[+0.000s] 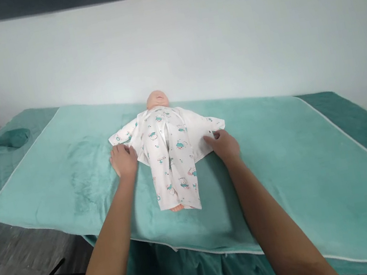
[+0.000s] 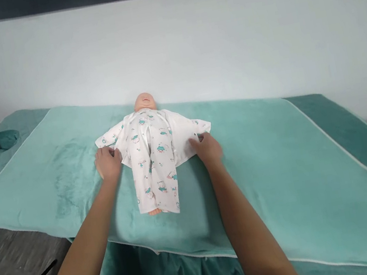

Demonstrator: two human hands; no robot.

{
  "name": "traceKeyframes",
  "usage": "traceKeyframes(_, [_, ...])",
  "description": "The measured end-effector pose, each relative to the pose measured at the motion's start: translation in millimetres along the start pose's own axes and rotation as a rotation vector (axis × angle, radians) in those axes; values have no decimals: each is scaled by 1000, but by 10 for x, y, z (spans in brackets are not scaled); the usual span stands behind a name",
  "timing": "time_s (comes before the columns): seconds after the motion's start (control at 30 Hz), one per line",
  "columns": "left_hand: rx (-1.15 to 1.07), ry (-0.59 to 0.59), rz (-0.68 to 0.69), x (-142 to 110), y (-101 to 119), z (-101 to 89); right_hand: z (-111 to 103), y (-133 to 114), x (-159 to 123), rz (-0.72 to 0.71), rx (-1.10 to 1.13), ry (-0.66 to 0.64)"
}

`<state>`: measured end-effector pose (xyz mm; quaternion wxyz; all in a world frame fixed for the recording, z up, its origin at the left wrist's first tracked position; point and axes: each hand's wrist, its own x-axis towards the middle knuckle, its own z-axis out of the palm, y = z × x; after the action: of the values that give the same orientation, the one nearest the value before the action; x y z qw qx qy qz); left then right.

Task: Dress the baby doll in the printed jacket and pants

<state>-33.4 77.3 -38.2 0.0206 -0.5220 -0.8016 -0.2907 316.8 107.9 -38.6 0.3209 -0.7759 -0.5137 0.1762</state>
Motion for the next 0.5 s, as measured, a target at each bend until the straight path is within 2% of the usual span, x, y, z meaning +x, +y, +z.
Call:
traceKeyframes(0.13, [-24,40,16,-38,-5,-2,16,-220,101,-35,325,-64])
traceKeyframes(0.23, [-25,70,42,-48,1,12,-35,-622,21,-112,733,-97])
traceKeyframes(0.27, [-19,73,45,-47,4,20,-89,-785,-20,-159,803,-147])
traceKeyframes(0.33, [0,64,38,-42,8,35,-250,-1106,-94,-298,757,-319])
traceKeyframes(0.4, [17,48,23,-38,13,46,-427,-1358,-134,-488,516,-586])
traceKeyframes(0.47, [29,42,10,-36,22,46,-542,-1497,-140,-615,319,-883])
traceKeyframes(0.5, [32,40,7,-36,29,42,-559,-1522,-136,-642,292,-995])
